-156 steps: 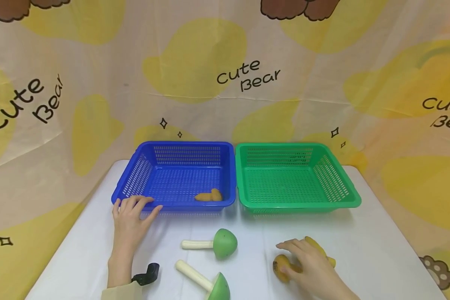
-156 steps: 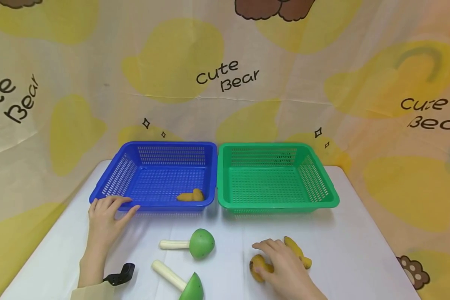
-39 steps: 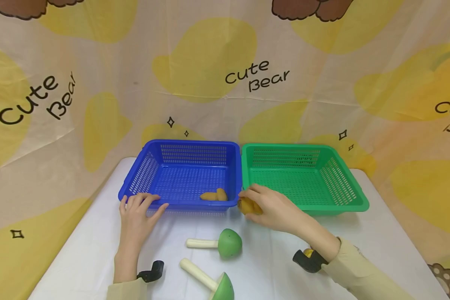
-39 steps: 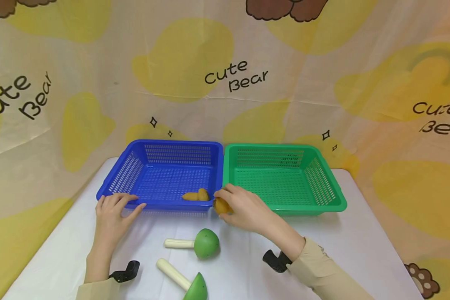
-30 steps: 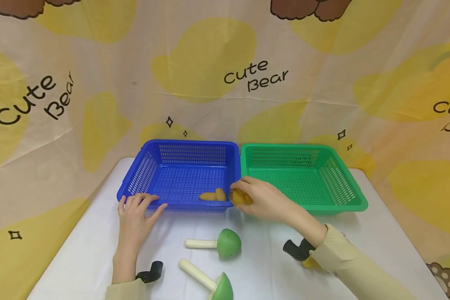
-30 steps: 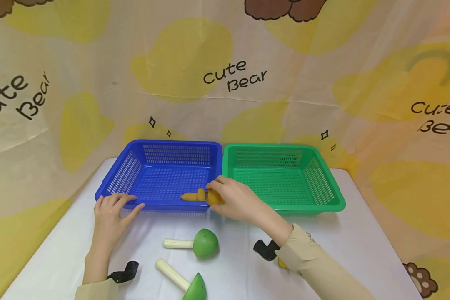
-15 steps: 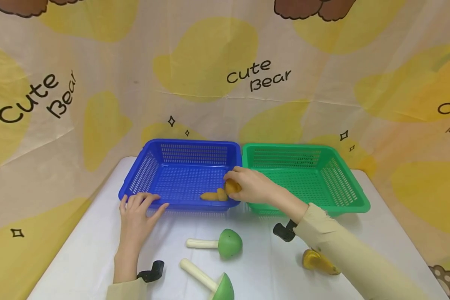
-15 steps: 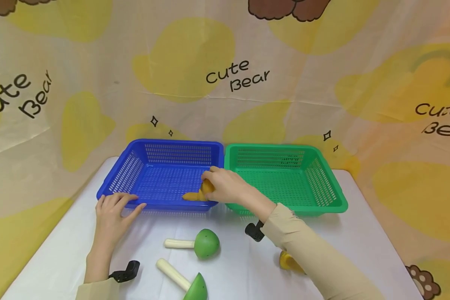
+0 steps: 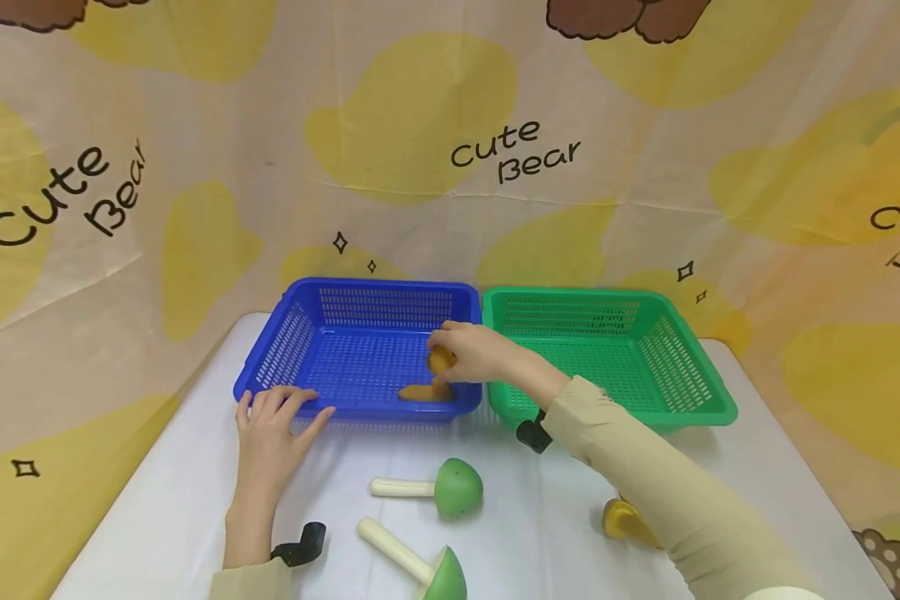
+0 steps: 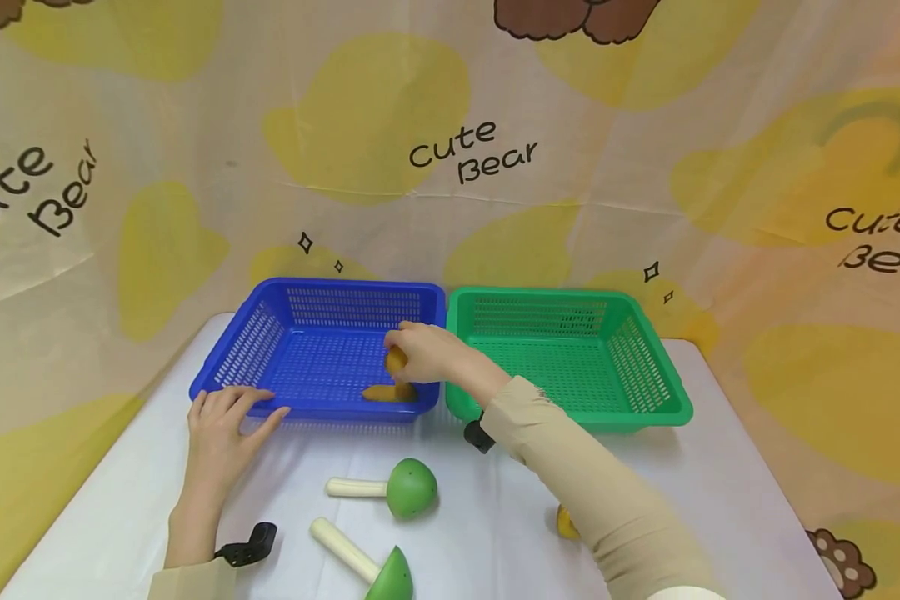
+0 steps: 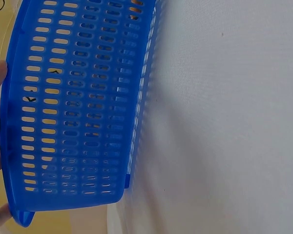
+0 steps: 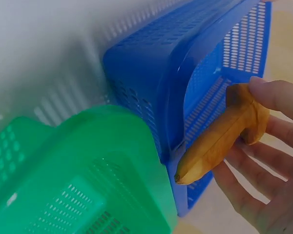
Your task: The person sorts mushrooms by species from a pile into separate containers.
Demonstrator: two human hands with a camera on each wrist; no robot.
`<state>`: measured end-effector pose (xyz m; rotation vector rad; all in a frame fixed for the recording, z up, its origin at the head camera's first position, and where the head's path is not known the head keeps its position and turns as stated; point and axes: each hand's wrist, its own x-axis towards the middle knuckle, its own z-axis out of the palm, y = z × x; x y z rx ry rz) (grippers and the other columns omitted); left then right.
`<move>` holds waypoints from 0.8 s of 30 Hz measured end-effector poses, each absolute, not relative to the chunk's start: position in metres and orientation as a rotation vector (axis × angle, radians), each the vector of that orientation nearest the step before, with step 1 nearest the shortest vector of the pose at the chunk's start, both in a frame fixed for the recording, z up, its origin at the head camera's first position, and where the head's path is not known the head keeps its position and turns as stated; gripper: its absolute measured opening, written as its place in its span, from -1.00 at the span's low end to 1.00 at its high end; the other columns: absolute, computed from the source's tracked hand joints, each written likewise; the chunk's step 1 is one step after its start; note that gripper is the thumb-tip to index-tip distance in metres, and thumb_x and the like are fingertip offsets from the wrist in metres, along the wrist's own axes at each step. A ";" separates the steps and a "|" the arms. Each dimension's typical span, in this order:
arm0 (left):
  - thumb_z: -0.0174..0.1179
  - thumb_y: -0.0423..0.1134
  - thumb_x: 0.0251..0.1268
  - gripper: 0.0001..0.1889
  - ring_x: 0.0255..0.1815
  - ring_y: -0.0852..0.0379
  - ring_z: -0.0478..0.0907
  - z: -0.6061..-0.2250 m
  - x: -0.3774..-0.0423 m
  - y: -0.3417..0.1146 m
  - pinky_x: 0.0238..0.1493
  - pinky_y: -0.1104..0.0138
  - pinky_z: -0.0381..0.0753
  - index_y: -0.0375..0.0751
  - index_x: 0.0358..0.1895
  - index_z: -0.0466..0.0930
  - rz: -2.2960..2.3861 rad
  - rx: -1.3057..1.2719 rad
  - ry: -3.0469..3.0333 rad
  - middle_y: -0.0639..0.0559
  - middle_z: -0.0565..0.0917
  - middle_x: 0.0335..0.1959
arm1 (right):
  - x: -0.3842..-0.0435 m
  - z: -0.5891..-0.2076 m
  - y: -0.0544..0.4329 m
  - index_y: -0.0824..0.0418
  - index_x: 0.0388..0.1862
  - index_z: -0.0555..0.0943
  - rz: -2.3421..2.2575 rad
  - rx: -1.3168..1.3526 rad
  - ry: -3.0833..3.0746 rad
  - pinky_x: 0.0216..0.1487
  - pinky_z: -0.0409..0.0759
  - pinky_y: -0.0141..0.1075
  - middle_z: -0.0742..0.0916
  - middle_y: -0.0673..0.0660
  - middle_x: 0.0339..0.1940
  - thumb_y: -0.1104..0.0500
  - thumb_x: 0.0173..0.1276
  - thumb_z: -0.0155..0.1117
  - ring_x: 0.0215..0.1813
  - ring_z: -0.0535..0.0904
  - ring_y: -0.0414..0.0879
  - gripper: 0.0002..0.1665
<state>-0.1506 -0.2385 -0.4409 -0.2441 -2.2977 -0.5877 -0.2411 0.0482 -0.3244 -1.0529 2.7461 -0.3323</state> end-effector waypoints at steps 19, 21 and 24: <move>0.48 -0.15 -0.12 -0.67 -0.09 -0.21 0.46 -0.443 -0.151 -0.239 0.31 -0.33 0.08 -0.23 -0.27 0.66 -0.578 -0.244 -2.287 -0.13 0.61 -0.27 | -0.290 -0.334 0.007 0.15 0.19 0.53 -0.132 -0.954 2.682 0.11 0.53 -0.26 0.62 0.07 0.07 0.04 0.26 0.33 0.03 0.50 -0.09 -0.48; 0.48 -0.16 -0.12 -0.67 -0.09 -0.21 0.46 -0.443 -0.150 -0.239 0.31 -0.33 0.08 -0.23 -0.27 0.66 -0.577 -0.243 -2.287 -0.14 0.61 -0.27 | -0.293 -0.337 0.004 0.17 0.19 0.53 -0.121 -0.961 2.667 0.18 0.52 -0.24 0.63 0.08 0.09 0.06 0.26 0.33 0.08 0.51 -0.07 -0.48; 0.48 -0.17 -0.13 -0.67 -0.09 -0.21 0.46 -0.443 -0.150 -0.238 0.31 -0.33 0.08 -0.23 -0.27 0.66 -0.582 -0.245 -2.290 -0.14 0.61 -0.27 | -0.298 -0.342 0.000 0.18 0.16 0.54 -0.088 -0.949 2.652 0.22 0.51 -0.24 0.65 0.07 0.09 0.07 0.27 0.32 0.13 0.52 -0.07 -0.51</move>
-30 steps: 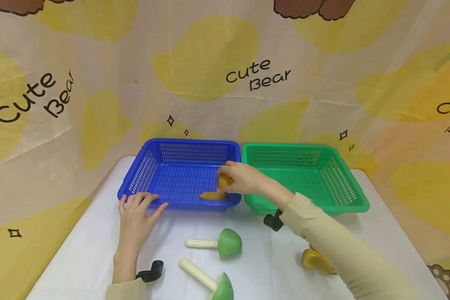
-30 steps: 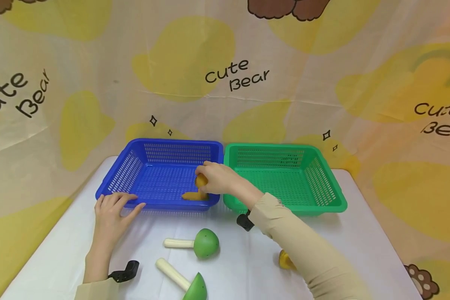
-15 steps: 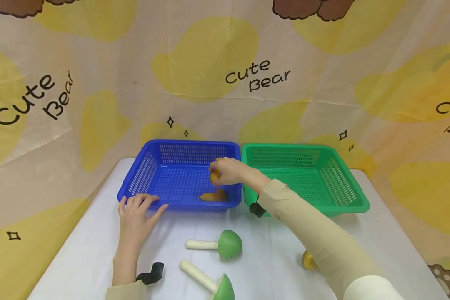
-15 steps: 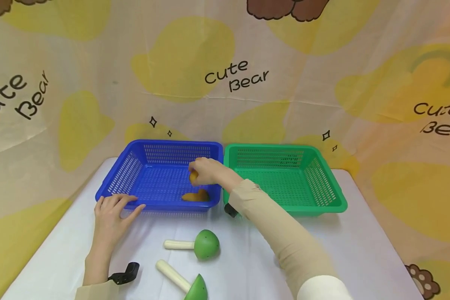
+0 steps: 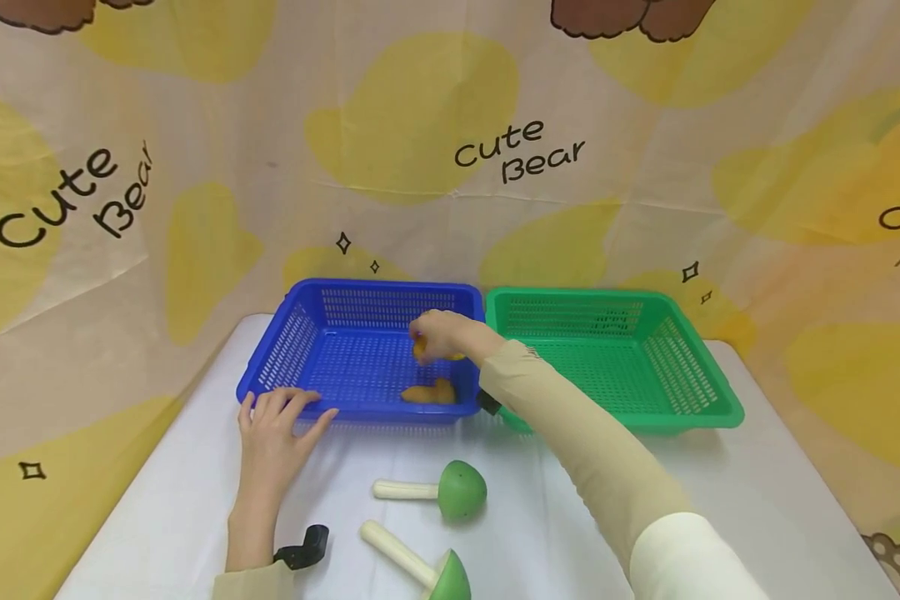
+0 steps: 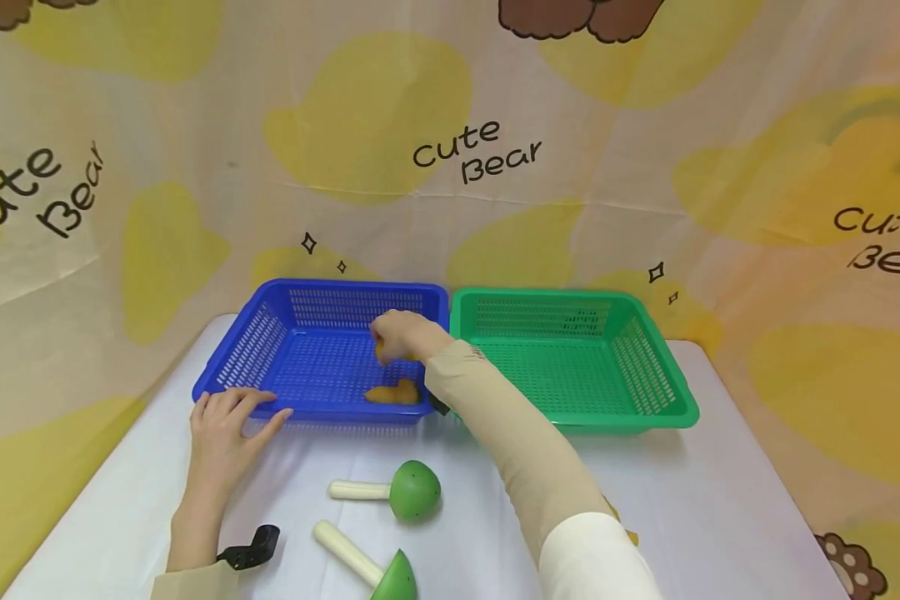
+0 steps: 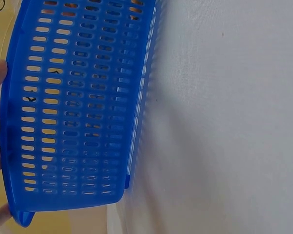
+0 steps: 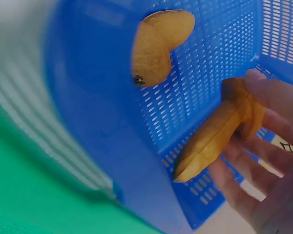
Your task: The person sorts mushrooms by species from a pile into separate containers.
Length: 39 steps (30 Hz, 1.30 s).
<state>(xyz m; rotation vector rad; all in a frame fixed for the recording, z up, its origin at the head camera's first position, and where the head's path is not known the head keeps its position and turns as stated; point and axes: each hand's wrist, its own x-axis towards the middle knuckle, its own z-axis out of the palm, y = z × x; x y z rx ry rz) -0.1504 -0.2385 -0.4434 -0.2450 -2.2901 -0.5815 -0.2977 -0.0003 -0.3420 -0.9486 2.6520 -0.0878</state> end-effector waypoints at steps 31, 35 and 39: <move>0.47 -0.15 -0.09 -0.68 -0.07 -0.20 0.46 -0.444 -0.150 -0.239 0.33 -0.32 0.06 -0.22 -0.26 0.65 -0.587 -0.241 -2.307 -0.13 0.61 -0.25 | -0.295 -0.358 -0.012 0.05 0.32 0.45 0.052 -0.763 2.527 0.34 0.44 -0.18 0.55 0.01 0.33 0.08 0.33 0.22 0.37 0.42 -0.06 -0.45; 0.47 -0.14 -0.07 -0.68 -0.06 -0.19 0.45 -0.443 -0.151 -0.239 0.34 -0.32 0.05 -0.21 -0.25 0.66 -0.590 -0.233 -2.316 -0.12 0.61 -0.25 | -0.294 -0.350 -0.007 0.03 0.28 0.47 0.063 -0.779 2.536 0.30 0.47 -0.15 0.56 0.02 0.30 0.07 0.33 0.23 0.32 0.45 -0.05 -0.47; 0.47 -0.15 -0.08 -0.68 -0.07 -0.20 0.45 -0.443 -0.151 -0.239 0.34 -0.32 0.05 -0.21 -0.25 0.66 -0.591 -0.232 -2.312 -0.13 0.61 -0.26 | -0.292 -0.343 0.000 0.06 0.31 0.45 0.000 -0.777 2.515 0.31 0.46 -0.12 0.53 0.06 0.34 0.11 0.32 0.24 0.34 0.43 -0.02 -0.44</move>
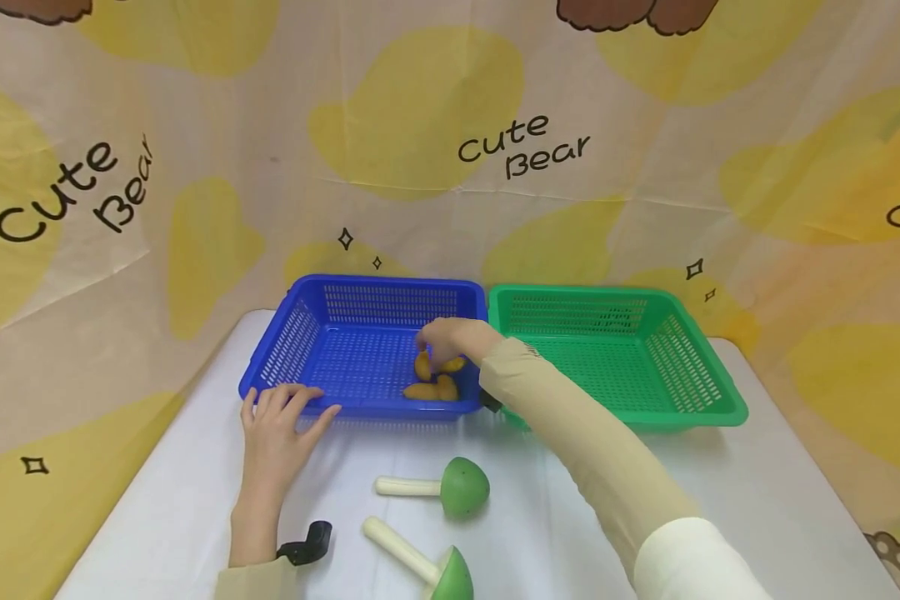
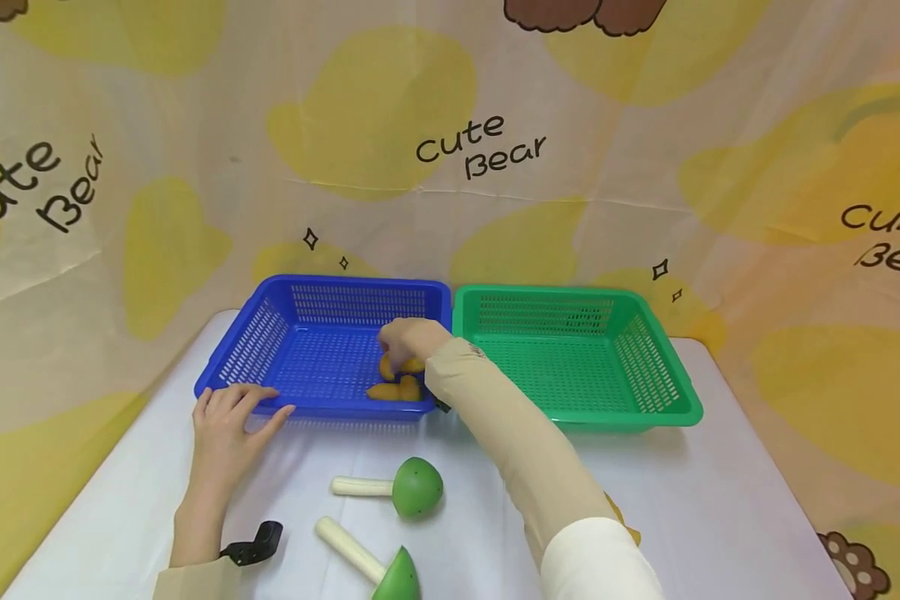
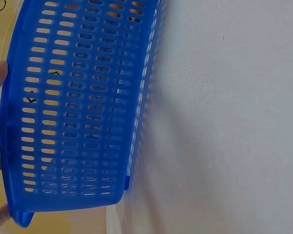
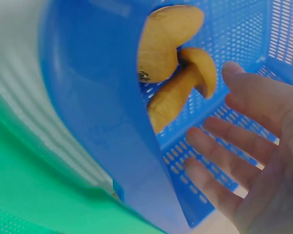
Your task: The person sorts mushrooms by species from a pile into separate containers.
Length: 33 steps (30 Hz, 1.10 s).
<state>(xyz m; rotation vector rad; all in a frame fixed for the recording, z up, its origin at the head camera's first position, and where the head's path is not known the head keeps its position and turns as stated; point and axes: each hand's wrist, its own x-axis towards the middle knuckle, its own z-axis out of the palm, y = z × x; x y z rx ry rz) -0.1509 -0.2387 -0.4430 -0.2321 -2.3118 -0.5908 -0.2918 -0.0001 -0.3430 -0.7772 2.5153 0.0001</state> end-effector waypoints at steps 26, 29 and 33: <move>0.46 -0.13 -0.05 -0.68 -0.05 -0.20 0.45 -0.443 -0.152 -0.234 0.35 -0.32 0.04 -0.20 -0.24 0.66 -0.604 -0.233 -2.330 -0.13 0.62 -0.24 | -0.262 -0.325 0.055 0.15 0.17 0.56 -0.388 -0.892 2.707 0.19 0.56 -0.13 0.68 0.13 0.13 0.06 0.37 0.23 0.20 0.57 0.01 -0.58; 0.46 -0.12 -0.05 -0.68 -0.05 -0.20 0.45 -0.442 -0.151 -0.235 0.35 -0.31 0.04 -0.21 -0.24 0.66 -0.598 -0.229 -2.335 -0.13 0.62 -0.24 | -0.256 -0.322 0.060 0.17 0.16 0.57 -0.384 -0.896 2.751 0.18 0.57 -0.13 0.69 0.12 0.13 0.05 0.36 0.23 0.17 0.60 0.00 -0.57; 0.46 -0.14 -0.06 -0.67 -0.05 -0.20 0.44 -0.441 -0.149 -0.237 0.36 -0.31 0.04 -0.22 -0.24 0.66 -0.593 -0.222 -2.332 -0.13 0.61 -0.24 | -0.248 -0.320 0.065 0.18 0.15 0.58 -0.383 -0.863 2.800 0.15 0.59 -0.12 0.70 0.11 0.13 0.05 0.36 0.23 0.15 0.62 0.01 -0.57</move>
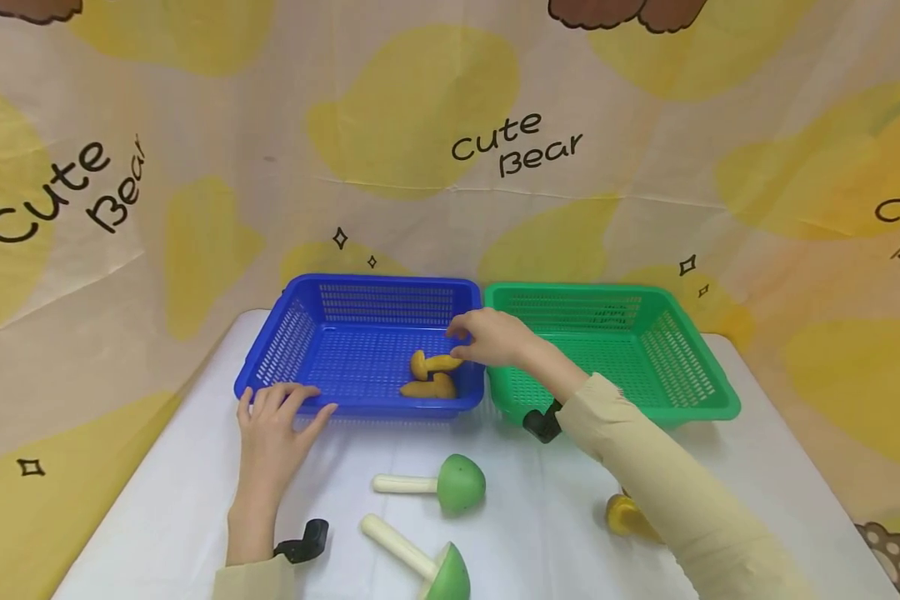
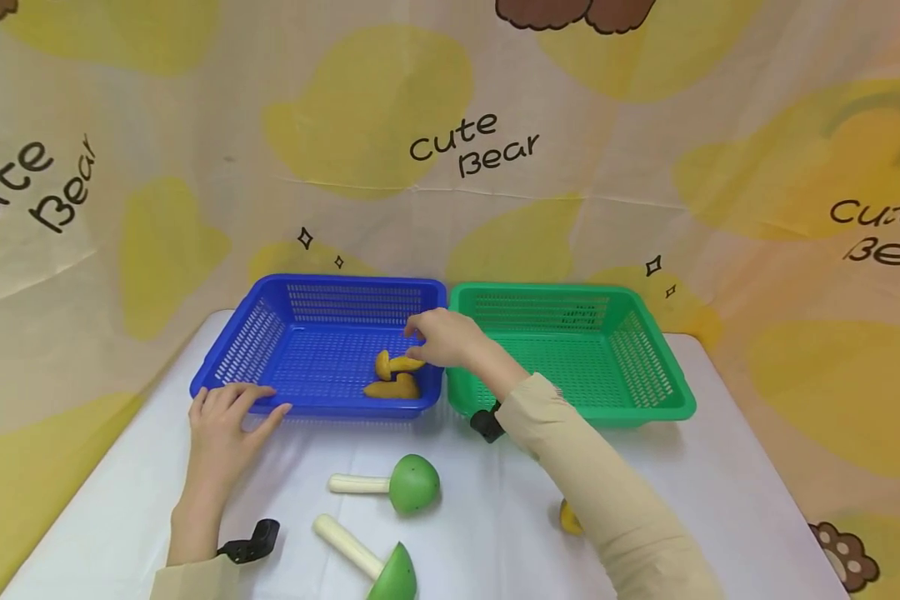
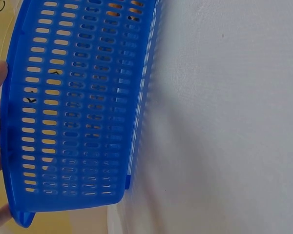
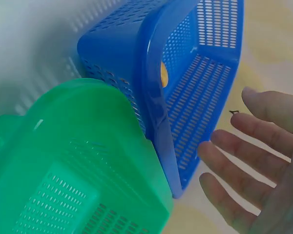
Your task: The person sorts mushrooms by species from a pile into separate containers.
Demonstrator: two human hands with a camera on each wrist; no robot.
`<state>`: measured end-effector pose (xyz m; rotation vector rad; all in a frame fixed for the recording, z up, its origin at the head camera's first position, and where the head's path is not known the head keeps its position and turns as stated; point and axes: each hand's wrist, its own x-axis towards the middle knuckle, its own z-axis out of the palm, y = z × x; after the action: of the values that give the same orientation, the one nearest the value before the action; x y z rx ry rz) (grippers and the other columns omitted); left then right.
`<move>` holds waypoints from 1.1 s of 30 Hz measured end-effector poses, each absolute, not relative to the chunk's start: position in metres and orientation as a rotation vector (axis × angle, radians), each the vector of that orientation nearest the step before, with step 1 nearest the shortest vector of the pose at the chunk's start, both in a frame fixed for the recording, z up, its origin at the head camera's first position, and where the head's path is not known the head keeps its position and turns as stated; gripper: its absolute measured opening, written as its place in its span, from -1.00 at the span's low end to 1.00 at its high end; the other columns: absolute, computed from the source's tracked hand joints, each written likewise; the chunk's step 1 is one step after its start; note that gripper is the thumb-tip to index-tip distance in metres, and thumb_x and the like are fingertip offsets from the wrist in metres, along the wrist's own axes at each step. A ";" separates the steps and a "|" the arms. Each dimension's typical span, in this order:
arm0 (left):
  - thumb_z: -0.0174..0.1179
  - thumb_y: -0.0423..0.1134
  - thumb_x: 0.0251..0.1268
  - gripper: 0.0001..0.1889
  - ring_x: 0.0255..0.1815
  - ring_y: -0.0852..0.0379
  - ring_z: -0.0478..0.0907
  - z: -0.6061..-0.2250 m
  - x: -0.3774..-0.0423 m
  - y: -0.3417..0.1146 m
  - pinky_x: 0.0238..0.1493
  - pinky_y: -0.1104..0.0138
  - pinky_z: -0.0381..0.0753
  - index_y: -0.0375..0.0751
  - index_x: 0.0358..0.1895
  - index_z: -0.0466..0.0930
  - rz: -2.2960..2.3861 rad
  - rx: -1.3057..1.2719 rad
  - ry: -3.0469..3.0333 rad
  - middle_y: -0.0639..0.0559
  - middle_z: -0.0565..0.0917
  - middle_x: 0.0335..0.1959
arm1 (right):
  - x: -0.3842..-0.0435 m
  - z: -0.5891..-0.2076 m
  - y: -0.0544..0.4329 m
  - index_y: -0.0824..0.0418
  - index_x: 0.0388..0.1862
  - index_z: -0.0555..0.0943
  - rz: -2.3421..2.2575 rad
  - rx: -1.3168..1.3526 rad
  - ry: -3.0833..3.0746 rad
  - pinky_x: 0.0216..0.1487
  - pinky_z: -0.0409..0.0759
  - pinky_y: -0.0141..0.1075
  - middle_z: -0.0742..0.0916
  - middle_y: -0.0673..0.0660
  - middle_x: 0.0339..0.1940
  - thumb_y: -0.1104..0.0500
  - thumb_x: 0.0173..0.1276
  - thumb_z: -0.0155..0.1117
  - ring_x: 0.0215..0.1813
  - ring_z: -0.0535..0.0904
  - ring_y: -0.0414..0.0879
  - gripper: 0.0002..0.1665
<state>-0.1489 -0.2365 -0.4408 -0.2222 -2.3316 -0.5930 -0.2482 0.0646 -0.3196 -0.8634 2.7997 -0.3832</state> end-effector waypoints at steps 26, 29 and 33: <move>0.47 -0.14 -0.07 -0.67 -0.05 -0.19 0.44 -0.445 -0.151 -0.239 0.35 -0.32 0.03 -0.22 -0.23 0.66 -0.604 -0.227 -2.330 -0.12 0.61 -0.25 | -0.172 -0.317 0.123 0.06 0.05 0.63 -0.480 -0.887 3.048 -0.19 0.66 -0.20 0.72 -0.01 -0.04 0.05 0.28 0.31 -0.06 0.68 -0.09 -0.65; 0.47 -0.14 -0.08 -0.67 -0.05 -0.19 0.44 -0.444 -0.151 -0.239 0.36 -0.32 0.03 -0.22 -0.23 0.66 -0.601 -0.227 -2.329 -0.12 0.61 -0.25 | -0.164 -0.317 0.131 0.06 0.05 0.63 -0.474 -0.882 3.065 -0.22 0.65 -0.20 0.72 0.01 -0.05 0.05 0.28 0.31 -0.05 0.67 -0.08 -0.64; 0.48 -0.15 -0.09 -0.66 -0.05 -0.20 0.45 -0.444 -0.151 -0.239 0.35 -0.32 0.03 -0.22 -0.23 0.66 -0.595 -0.227 -2.328 -0.13 0.61 -0.25 | -0.154 -0.317 0.140 0.05 0.06 0.63 -0.457 -0.879 3.094 -0.24 0.65 -0.22 0.72 0.00 -0.06 0.05 0.27 0.32 -0.05 0.67 -0.08 -0.63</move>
<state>-0.1507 -0.2389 -0.4445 -0.2271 -2.3281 -0.5953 -0.1535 0.1404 -0.3174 -0.8786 3.0943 -0.4568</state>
